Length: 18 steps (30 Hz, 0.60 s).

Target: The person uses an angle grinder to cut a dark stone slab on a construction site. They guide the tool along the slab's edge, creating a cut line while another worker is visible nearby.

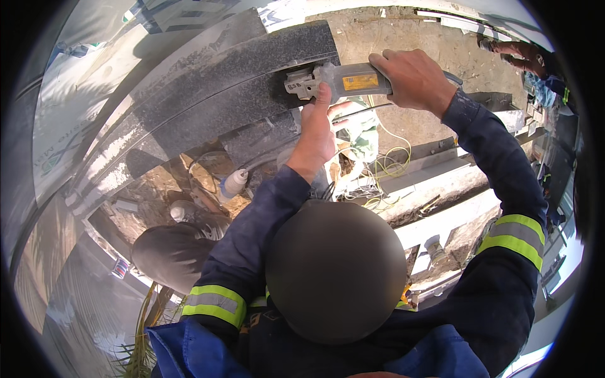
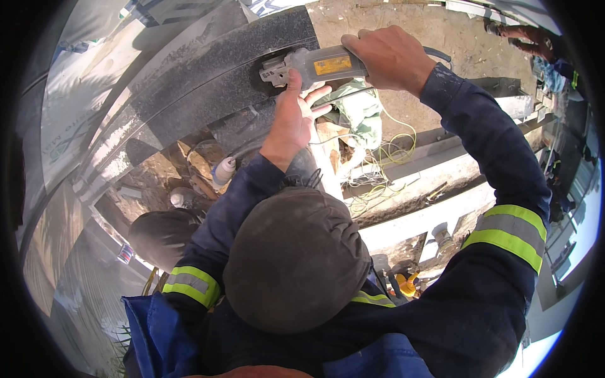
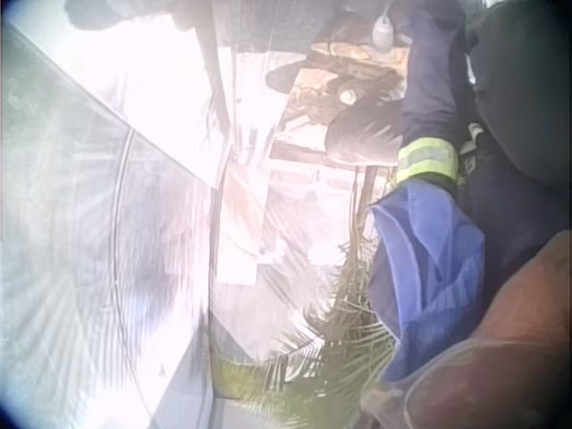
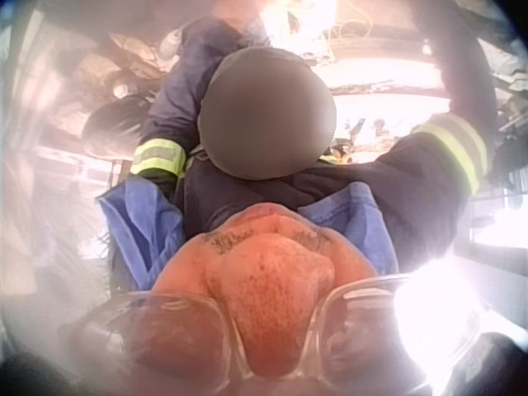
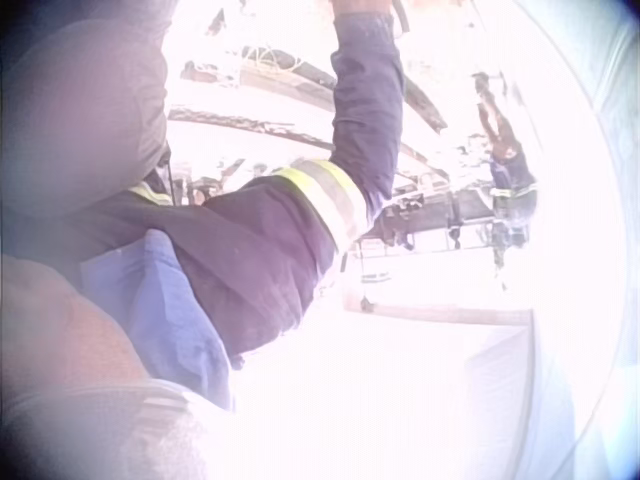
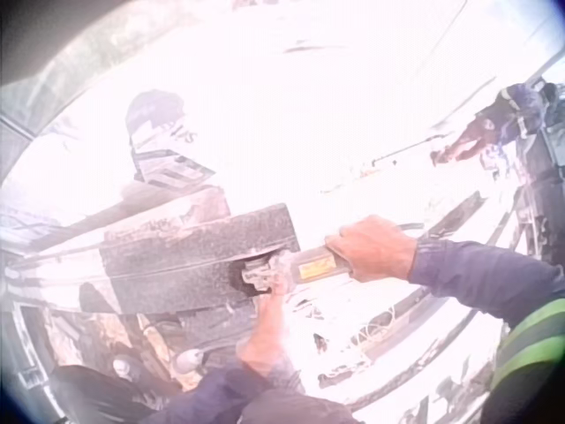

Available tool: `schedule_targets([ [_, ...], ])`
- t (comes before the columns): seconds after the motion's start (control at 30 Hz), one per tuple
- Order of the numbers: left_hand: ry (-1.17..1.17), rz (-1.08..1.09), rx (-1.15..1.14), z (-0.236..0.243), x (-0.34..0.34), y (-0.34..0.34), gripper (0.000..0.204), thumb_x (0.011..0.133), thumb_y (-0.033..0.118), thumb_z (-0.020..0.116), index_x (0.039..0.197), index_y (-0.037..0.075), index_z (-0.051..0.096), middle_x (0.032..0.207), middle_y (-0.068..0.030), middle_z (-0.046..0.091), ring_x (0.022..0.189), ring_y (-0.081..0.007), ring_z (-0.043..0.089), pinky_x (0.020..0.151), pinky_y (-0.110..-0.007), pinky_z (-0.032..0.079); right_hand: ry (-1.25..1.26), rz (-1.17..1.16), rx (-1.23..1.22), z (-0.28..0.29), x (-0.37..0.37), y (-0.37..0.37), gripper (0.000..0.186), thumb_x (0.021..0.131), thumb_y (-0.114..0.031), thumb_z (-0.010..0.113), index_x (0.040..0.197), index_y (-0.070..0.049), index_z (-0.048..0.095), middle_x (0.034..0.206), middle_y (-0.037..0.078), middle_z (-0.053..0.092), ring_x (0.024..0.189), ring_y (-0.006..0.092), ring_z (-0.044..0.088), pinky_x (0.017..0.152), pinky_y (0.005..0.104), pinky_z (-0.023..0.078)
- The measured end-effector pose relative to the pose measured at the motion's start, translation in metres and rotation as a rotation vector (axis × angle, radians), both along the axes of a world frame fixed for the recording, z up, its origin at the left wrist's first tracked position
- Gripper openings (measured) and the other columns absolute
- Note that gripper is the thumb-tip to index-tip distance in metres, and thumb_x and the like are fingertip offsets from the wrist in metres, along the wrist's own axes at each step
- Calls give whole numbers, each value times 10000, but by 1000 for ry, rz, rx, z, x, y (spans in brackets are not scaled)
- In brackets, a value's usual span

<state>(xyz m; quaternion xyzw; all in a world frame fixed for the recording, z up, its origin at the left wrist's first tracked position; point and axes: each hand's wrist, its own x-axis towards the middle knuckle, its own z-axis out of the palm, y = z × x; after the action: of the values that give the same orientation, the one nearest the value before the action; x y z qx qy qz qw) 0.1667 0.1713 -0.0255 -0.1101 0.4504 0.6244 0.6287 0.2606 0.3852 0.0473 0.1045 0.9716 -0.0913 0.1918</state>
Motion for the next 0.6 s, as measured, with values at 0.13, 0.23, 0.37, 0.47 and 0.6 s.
schedule_targets([
  [0.13, -4, 14, -2, 0, 2, 2, 894, 956, 707, 584, 1538, 53, 399, 1501, -200, 496, 1416, -379, 471, 1129, -684, 332, 5, 3, 3, 1, 1, 0, 442, 750, -95, 808, 1150, -109, 620, 900, 103, 695, 817, 338, 723, 699, 459, 558],
  [0.23, 11, 6, -13, -5, -1, -2, 880, 965, 702, 575, 1536, 56, 403, 1499, -197, 502, 1413, -383, 473, 1130, -690, 327, 48, 13, -18, -8, 2, 0, 450, 745, -94, 812, 1150, -108, 617, 905, 105, 698, 814, 338, 723, 694, 459, 556],
  [0.37, 7, -3, -31, -6, -4, -3, 865, 974, 697, 562, 1534, 58, 405, 1496, -195, 507, 1415, -385, 471, 1133, -694, 323, 24, 9, -24, -15, -2, 0, 472, 738, -92, 817, 1165, -109, 614, 901, 104, 696, 810, 335, 723, 690, 461, 555],
  [0.47, -10, 2, -16, -5, -3, -1, 863, 979, 689, 564, 1538, 54, 396, 1500, -201, 500, 1415, -383, 472, 1134, -693, 324, 4, 7, -1, -7, 1, 0, 487, 737, -104, 824, 1177, -113, 616, 902, 101, 693, 813, 335, 722, 686, 460, 554],
  [0.6, -5, -2, 16, 2, 6, 7, 905, 961, 693, 590, 1546, 40, 371, 1510, -222, 478, 1416, -383, 470, 1138, -693, 320, 29, 15, 24, 3, 10, 7, 496, 737, -124, 836, 1181, -116, 617, 908, 97, 691, 820, 333, 721, 686, 457, 551],
])
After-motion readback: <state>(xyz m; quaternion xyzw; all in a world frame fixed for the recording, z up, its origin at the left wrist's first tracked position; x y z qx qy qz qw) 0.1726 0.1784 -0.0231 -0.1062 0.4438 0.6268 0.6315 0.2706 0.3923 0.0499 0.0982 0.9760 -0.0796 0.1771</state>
